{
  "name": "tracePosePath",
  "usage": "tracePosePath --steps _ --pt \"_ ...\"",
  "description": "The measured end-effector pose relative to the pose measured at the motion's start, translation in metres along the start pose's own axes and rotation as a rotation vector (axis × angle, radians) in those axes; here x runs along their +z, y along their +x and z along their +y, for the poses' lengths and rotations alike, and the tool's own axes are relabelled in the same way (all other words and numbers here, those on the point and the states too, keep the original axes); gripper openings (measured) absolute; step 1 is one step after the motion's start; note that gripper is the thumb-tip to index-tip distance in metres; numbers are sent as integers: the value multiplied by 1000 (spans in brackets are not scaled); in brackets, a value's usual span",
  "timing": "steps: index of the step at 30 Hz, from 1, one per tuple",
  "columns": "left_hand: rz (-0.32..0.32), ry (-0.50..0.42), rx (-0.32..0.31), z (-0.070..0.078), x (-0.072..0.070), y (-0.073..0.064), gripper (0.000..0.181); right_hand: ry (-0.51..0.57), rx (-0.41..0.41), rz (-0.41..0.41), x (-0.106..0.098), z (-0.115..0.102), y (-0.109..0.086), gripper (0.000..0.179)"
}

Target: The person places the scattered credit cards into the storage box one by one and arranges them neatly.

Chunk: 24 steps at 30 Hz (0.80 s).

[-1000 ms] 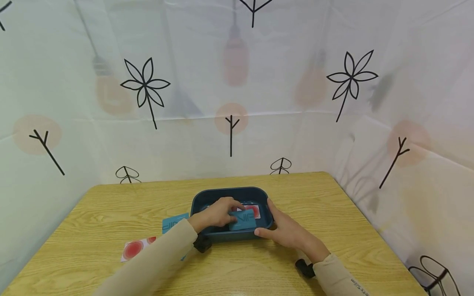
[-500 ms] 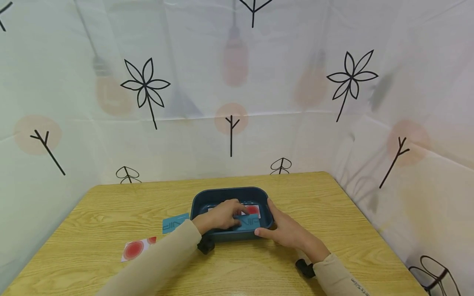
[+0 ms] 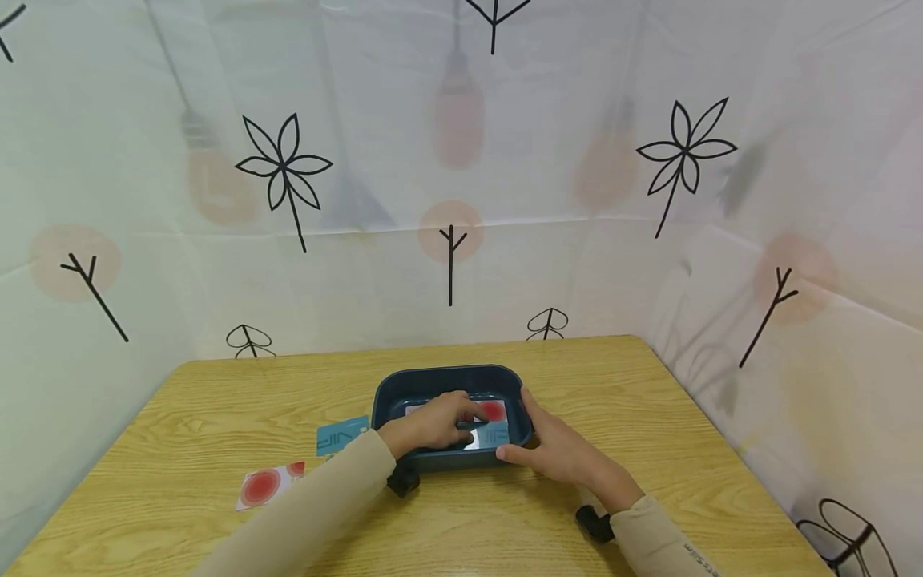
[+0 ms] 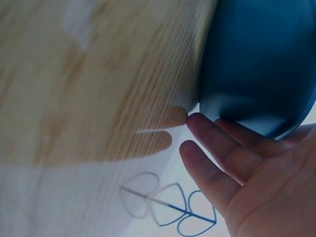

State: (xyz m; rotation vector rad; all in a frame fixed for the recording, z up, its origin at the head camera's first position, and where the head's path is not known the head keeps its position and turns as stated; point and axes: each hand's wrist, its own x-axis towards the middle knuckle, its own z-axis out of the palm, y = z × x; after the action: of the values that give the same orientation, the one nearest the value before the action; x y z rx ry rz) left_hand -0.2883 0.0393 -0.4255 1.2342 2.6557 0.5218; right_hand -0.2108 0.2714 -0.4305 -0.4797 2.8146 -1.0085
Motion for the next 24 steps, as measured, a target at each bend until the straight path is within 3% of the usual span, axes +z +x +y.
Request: tracePosePath --steps 24 --pt "21 -20 12 0 2 0 34 -13 -24 13 0 -1 -2 103"
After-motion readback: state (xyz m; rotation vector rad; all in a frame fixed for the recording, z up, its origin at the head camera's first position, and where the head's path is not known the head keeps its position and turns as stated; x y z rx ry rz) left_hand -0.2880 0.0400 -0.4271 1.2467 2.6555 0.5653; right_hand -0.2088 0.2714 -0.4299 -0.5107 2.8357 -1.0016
